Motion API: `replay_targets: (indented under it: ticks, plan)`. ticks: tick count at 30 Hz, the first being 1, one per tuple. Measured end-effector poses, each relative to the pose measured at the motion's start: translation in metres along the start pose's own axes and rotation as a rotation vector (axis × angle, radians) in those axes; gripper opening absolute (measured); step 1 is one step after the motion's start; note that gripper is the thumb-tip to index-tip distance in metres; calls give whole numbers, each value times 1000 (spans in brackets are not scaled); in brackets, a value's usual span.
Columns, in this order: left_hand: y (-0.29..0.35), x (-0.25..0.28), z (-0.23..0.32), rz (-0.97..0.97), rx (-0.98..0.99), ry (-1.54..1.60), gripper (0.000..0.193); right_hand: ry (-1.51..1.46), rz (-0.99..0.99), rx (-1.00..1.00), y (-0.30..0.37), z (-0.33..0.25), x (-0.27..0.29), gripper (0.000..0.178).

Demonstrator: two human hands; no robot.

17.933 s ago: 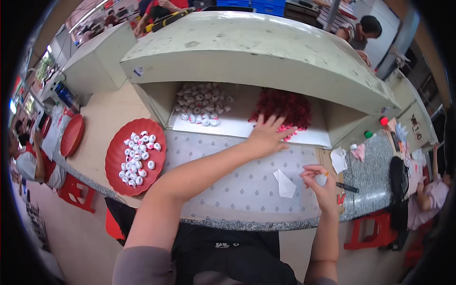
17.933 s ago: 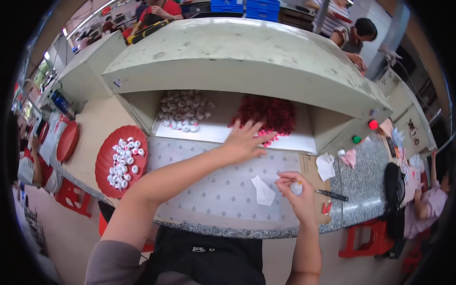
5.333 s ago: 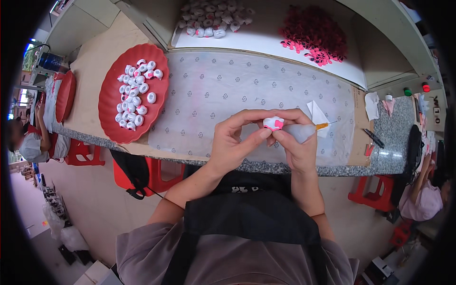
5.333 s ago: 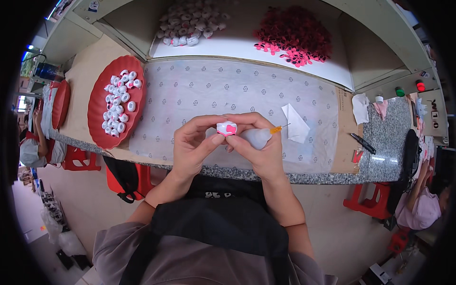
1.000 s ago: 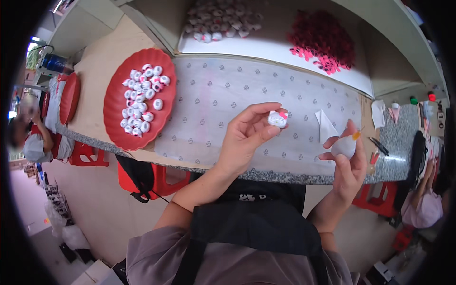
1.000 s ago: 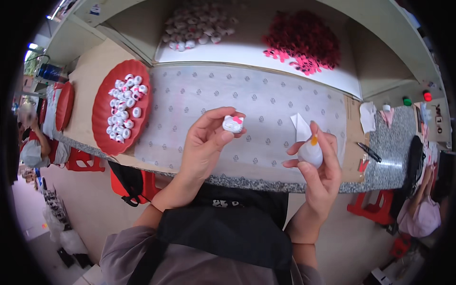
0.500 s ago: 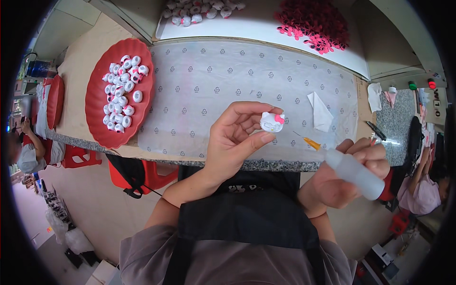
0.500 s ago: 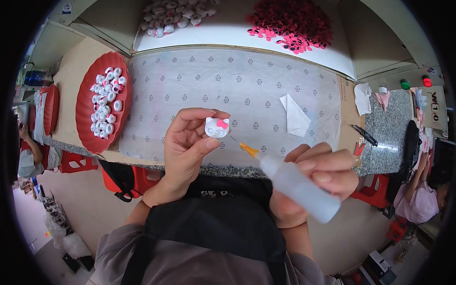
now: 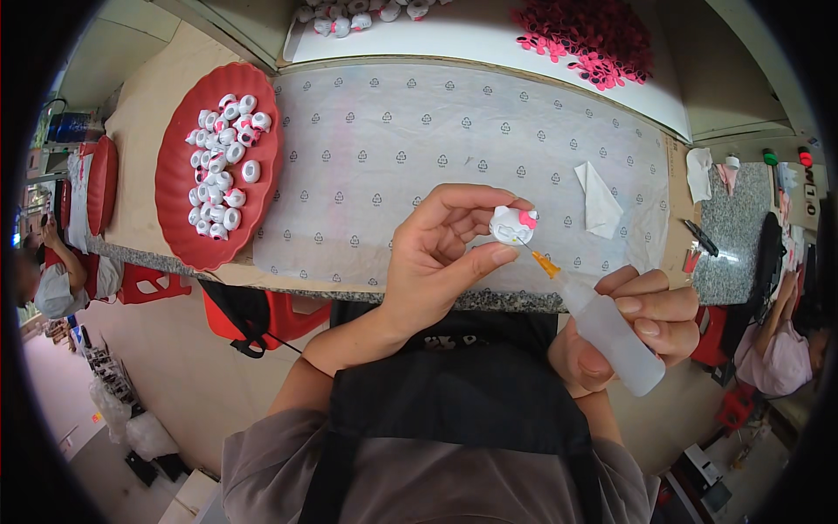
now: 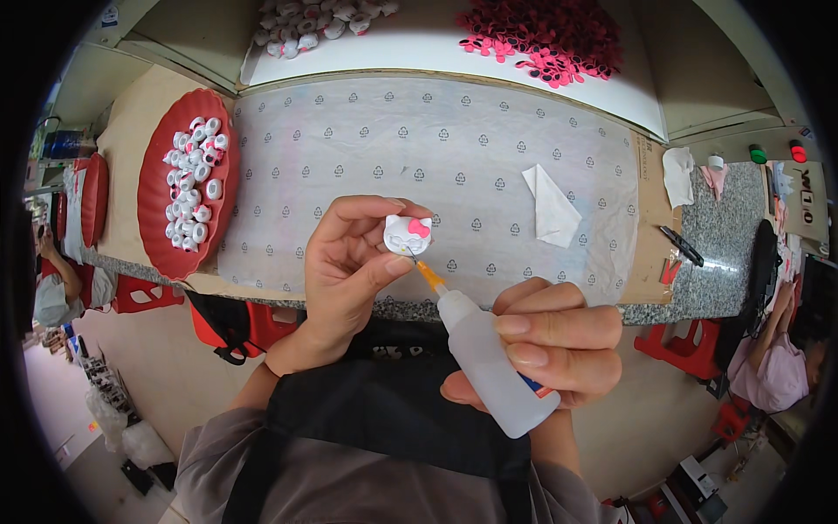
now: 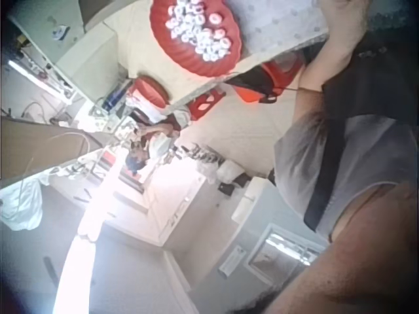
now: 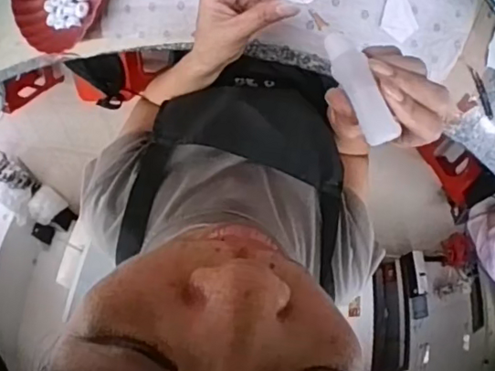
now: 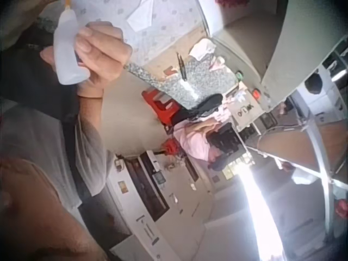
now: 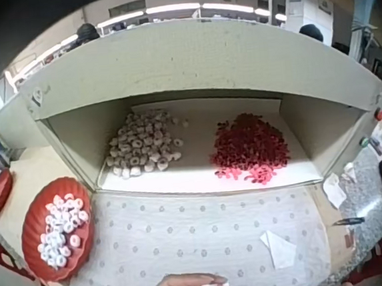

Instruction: Gluing small pink bows onto white plastic character heads at a factory workbench.

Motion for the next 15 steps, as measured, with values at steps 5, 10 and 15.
replay_targets:
  ticks: [5,10,15]
  plan:
    - [-1,1,-1,1,-1,-10,34,154,-11,2,2,0,-2,42]
    - [-2,0,-1,-8,-3,-22,33,42,33,-5,0,0,0,43]
    - [-3,-2,-2,-24,4,-27,33,-59,57,-8,1,1,2,46]
Point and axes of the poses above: each hand's wrist, its own y-axis away from the middle knuckle, its own x-axis out of the back of the hand, z = x × y, the point moved 9 cm from there along -y, towards the middle knuckle, and after that the axes turned 5 degrees about -z, right-handed, at the moved point
